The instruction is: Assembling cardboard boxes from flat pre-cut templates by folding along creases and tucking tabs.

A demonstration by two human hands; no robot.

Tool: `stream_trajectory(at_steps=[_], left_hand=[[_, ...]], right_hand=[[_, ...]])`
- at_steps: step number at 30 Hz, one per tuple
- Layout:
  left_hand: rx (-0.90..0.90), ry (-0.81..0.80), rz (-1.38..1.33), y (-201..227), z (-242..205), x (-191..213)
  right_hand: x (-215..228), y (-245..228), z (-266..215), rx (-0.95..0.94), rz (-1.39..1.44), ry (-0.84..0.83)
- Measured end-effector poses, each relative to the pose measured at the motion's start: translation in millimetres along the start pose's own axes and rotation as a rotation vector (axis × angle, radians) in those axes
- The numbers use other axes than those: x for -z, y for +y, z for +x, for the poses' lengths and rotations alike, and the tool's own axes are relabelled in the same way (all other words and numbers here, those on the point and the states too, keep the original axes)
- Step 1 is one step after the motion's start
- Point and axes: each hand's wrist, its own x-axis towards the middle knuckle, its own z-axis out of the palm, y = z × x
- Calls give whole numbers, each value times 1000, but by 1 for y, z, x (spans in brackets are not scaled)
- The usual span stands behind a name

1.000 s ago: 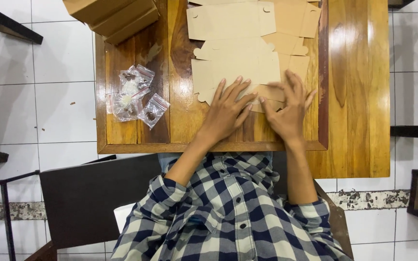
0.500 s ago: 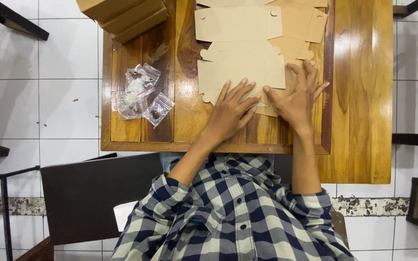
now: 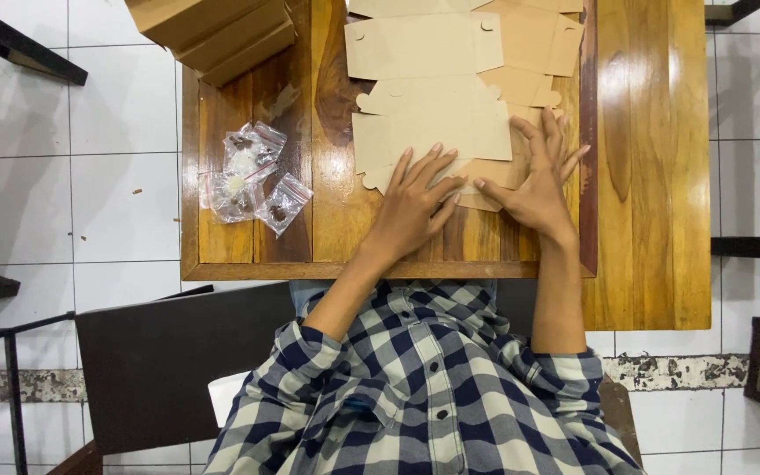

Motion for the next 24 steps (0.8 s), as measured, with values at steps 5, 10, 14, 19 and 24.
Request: stream_trajectory(at_steps=[5,10,14,19,24], left_hand=[[-4,7,4,0,0,1],[0,12,-9,0,0,0],[-2,-3,3,-3,0,-3],[-6,-3,-14,-2,0,0],[-14,-23,-153,-22,-12,8]], right_hand=[[2,2,0,17,43,-7],[1,2,-1,15,24,-12],[-2,-5,1,-48,-14,21],[-16,-8,3,-84,-60,107],[-8,-19,-3,-84,-95,47]])
